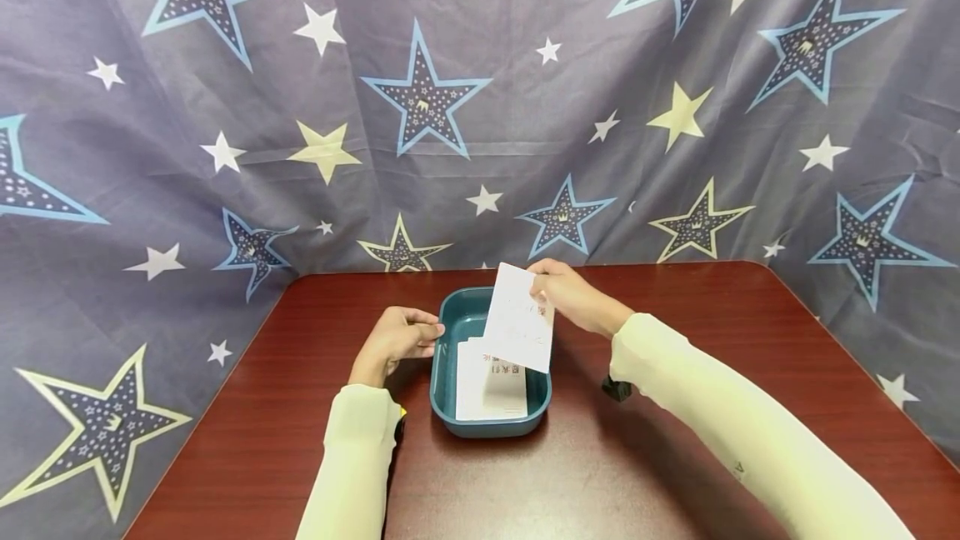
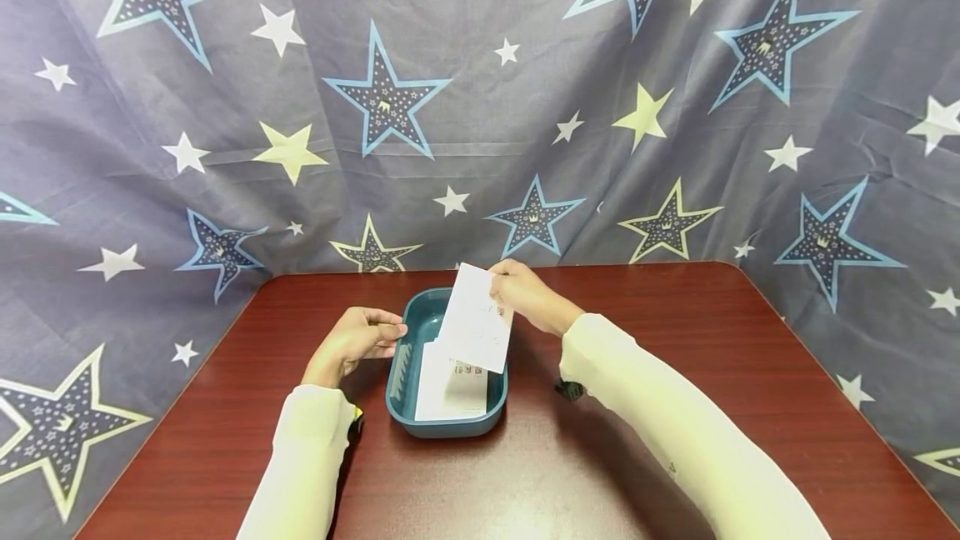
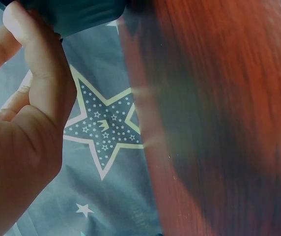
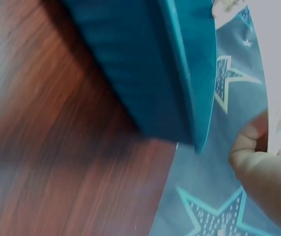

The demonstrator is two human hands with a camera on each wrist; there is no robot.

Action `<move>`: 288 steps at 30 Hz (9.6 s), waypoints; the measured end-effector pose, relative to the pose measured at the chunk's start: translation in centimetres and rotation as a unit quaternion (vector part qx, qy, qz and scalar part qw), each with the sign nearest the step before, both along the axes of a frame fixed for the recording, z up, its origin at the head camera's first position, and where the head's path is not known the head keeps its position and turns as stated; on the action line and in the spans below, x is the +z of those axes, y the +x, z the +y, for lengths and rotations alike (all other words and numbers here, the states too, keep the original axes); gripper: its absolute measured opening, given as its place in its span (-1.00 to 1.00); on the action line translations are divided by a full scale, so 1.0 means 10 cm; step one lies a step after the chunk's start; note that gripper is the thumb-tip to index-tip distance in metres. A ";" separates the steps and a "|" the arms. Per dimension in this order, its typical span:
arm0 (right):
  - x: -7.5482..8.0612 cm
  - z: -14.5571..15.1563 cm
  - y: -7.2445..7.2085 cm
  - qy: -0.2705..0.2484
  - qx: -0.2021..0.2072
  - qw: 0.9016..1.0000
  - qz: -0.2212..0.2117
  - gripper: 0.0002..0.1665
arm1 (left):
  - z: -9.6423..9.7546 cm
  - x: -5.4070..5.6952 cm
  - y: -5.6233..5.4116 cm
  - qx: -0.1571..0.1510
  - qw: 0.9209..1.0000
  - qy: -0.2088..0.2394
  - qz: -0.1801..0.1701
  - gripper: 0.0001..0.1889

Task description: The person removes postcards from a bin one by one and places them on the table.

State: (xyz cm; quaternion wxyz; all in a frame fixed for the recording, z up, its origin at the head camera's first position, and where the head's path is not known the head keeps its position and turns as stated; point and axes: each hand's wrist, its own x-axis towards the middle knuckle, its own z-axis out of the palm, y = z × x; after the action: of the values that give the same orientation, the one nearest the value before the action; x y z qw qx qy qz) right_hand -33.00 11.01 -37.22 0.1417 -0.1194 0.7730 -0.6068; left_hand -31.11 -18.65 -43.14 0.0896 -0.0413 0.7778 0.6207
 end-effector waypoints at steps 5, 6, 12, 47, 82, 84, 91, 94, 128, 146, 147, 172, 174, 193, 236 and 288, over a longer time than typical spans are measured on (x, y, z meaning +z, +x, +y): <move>-0.03 0.29 -0.11 -0.015 -0.036 0.999 -0.012 -0.70 | 0.00 0.00 -0.01 0.000 1.000 0.000 0.002 -0.72; -0.05 0.35 -0.14 -0.015 -0.044 0.999 -0.014 -0.71 | 0.00 0.00 -0.01 0.000 1.000 0.000 0.002 -0.71; -0.16 0.64 -0.20 0.018 -0.054 0.998 -0.016 -0.70 | 0.01 0.01 0.02 0.000 1.000 -0.003 0.004 -0.70; -0.62 0.48 0.04 0.430 0.086 0.890 0.123 -0.39 | 0.01 0.02 0.03 0.003 1.000 -0.005 0.001 -0.71; -0.05 -0.10 0.13 0.400 0.096 0.858 0.308 -0.32 | 0.01 0.00 0.02 0.005 1.000 0.000 0.004 -0.73; -0.04 -0.17 0.14 0.402 0.117 0.857 0.300 -0.26 | 0.01 0.00 0.02 0.005 1.000 0.001 0.006 -0.73; -0.08 -0.41 0.11 0.444 0.178 0.844 0.241 0.00 | 0.01 -0.02 0.02 -0.001 1.000 0.007 0.008 -0.73; -0.11 -0.49 0.12 0.455 0.208 0.841 0.204 0.13 | 0.00 -0.02 0.02 0.003 1.000 0.008 0.009 -0.72; -0.36 -0.64 0.20 0.582 0.247 0.758 0.162 0.70 | 0.00 0.01 0.01 -0.005 1.000 0.015 0.009 -0.70; -0.33 -0.66 0.20 0.560 0.202 0.740 0.313 0.24 | -0.01 0.01 0.02 0.001 1.000 0.011 0.003 -0.70; -0.33 -0.66 0.19 0.550 0.194 0.742 0.331 0.13 | -0.01 0.00 0.01 0.002 1.000 0.013 0.003 -0.70; 0.25 -0.10 -0.03 0.100 0.077 0.983 0.135 -0.78 | -0.01 -0.02 0.00 -0.002 1.000 0.011 0.001 -0.68; 0.29 -0.01 -0.06 0.072 0.061 0.989 0.111 -0.74 | -0.03 -0.02 0.00 -0.004 1.000 0.014 0.005 -0.67; -0.07 0.99 -0.31 0.025 0.014 0.999 -0.028 -0.69 | -0.01 0.01 0.02 -0.005 1.000 0.003 0.005 -0.69; -0.54 0.71 -0.16 0.397 0.060 0.909 0.112 -0.52 | 0.00 0.01 0.02 -0.010 1.000 0.003 0.000 -0.67; -0.37 -0.59 0.16 0.567 0.241 0.761 0.204 0.51 | -0.02 0.03 0.04 -0.014 1.000 0.015 0.002 -0.62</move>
State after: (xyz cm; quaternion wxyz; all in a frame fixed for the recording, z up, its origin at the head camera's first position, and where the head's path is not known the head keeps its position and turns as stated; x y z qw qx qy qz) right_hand -31.40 5.12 -40.91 0.1642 -0.3199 0.9324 0.0354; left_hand -30.72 -18.84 -42.83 0.0977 -0.0278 0.7690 0.6312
